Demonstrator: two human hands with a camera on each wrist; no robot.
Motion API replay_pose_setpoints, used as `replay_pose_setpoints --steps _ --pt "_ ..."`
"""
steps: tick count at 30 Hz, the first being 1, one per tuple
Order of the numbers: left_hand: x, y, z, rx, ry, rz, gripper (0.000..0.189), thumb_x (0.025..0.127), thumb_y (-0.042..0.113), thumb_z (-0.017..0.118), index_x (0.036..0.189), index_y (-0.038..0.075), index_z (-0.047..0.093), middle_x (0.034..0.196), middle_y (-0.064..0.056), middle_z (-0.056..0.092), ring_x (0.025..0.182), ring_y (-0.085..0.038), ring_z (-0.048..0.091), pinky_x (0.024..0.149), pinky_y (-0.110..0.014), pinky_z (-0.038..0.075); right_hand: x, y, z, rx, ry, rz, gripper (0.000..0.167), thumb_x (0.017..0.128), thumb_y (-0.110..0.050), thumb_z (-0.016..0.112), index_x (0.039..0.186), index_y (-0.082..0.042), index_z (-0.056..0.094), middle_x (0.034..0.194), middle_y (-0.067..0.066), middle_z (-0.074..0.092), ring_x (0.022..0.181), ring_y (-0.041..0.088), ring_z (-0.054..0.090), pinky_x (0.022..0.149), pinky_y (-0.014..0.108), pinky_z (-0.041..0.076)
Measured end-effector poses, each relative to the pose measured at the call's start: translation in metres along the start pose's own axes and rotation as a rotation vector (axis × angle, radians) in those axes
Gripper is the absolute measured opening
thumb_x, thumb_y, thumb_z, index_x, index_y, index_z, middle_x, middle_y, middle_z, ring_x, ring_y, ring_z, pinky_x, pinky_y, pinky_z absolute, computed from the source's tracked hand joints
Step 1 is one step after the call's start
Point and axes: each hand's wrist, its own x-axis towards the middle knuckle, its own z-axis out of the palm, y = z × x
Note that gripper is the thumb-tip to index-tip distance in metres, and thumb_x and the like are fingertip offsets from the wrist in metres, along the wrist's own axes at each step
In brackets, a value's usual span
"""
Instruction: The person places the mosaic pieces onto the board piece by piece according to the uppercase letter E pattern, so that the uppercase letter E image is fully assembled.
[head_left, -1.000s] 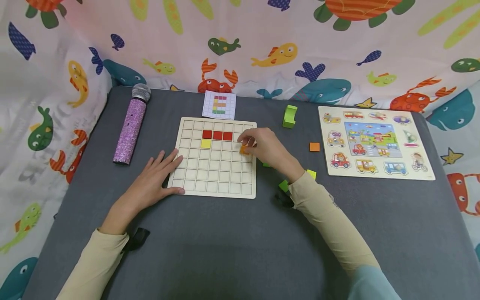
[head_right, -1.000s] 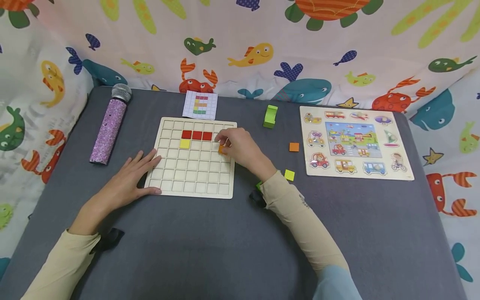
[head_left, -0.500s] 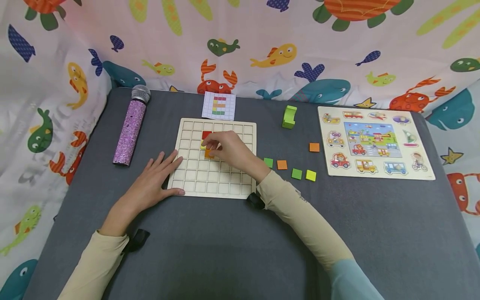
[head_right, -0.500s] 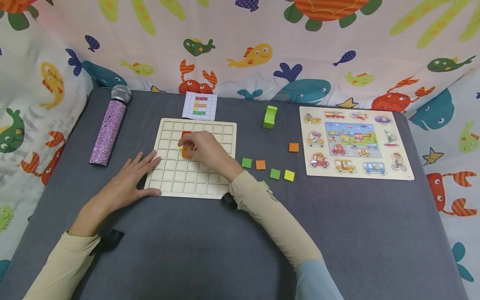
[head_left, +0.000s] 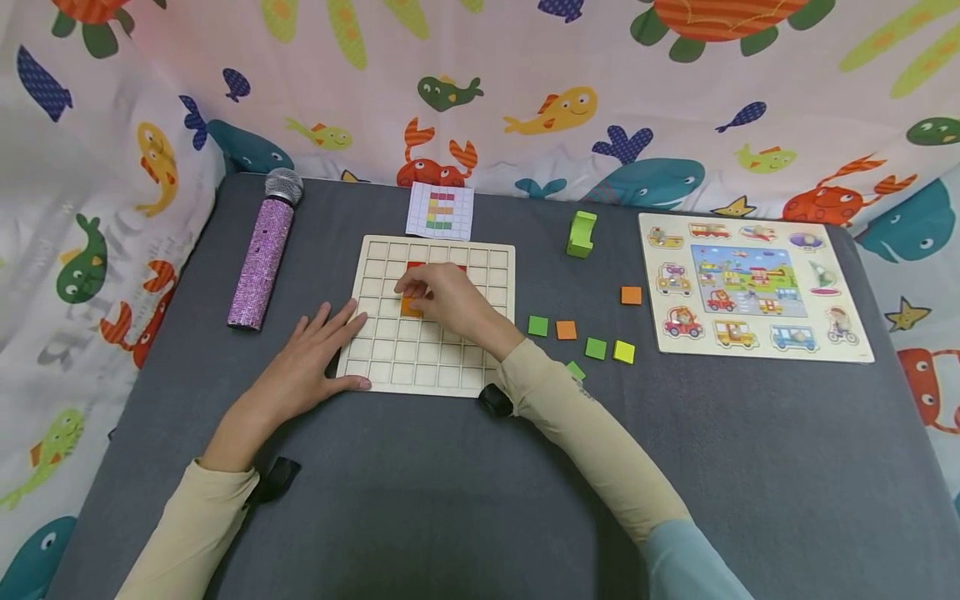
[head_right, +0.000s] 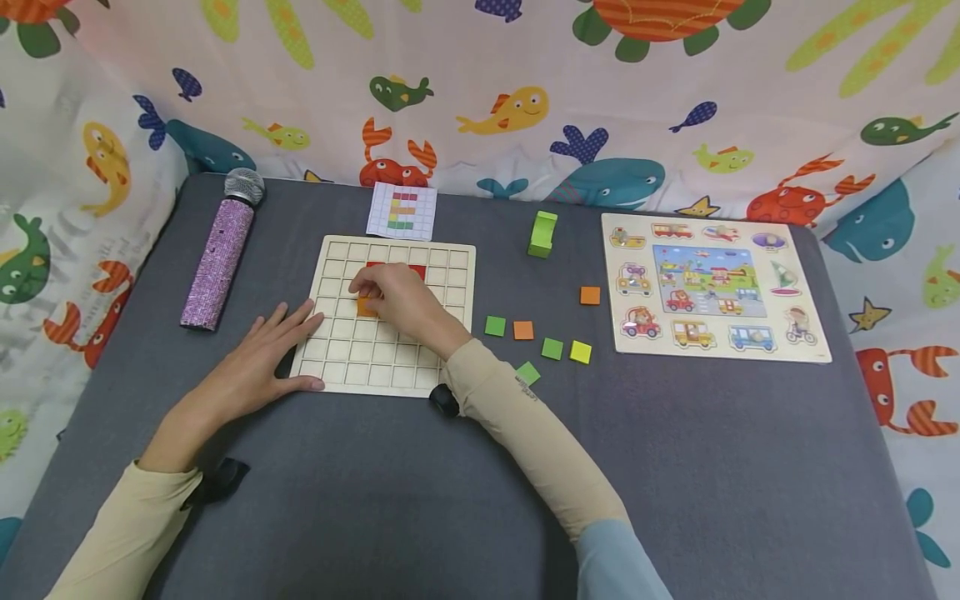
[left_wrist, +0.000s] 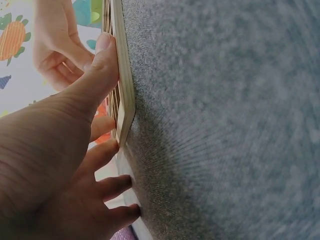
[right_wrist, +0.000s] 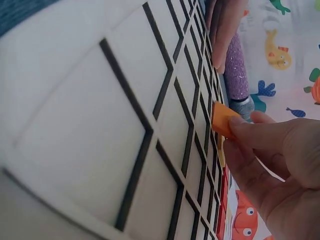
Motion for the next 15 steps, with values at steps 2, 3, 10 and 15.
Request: replay_pose_setpoints --steps 2,3,10,15 --pt "0.0002 -0.0002 0.0003 -0.001 -0.002 -0.003 0.092 0.082 0.036 0.079 0.154 0.007 0.03 0.163 -0.013 0.016 0.147 -0.045 0.007 0.116 -0.062 0.006 0.0014 0.0013 0.0017 -0.006 -0.007 0.005 0.021 0.089 -0.001 0.07 0.11 -0.004 0.071 0.097 0.004 0.069 0.09 0.014 0.061 0.081 0.02 0.048" --pt "0.0003 -0.0003 0.0005 -0.002 -0.003 -0.004 0.092 0.082 0.036 0.079 0.154 0.007 0.03 0.163 -0.013 0.016 0.147 -0.045 0.007 0.116 -0.062 0.006 0.0019 0.0017 0.0025 -0.009 -0.009 0.008 0.021 0.089 -0.001 0.07 0.11 -0.004 0.071 0.098 0.004 0.069 0.09 0.014 0.061 0.082 0.02 0.048" --pt "0.0003 -0.0007 0.001 -0.009 0.009 0.002 0.093 0.081 0.036 0.079 0.154 0.007 0.03 0.163 -0.014 0.017 0.147 -0.046 0.008 0.116 -0.062 0.006 0.0021 0.002 0.0071 -0.051 -0.006 0.044 0.019 0.09 -0.002 0.07 0.109 -0.005 0.071 0.099 0.003 0.07 0.091 0.013 0.062 0.083 0.02 0.049" --pt "0.0003 -0.0008 0.0012 -0.01 0.011 0.002 0.093 0.081 0.036 0.079 0.154 0.006 0.031 0.162 -0.014 0.017 0.146 -0.046 0.008 0.116 -0.061 0.006 -0.0012 0.0011 0.0053 -0.065 -0.011 0.02 0.02 0.091 -0.002 0.068 0.11 -0.005 0.071 0.103 0.004 0.07 0.094 0.013 0.063 0.086 0.02 0.049"
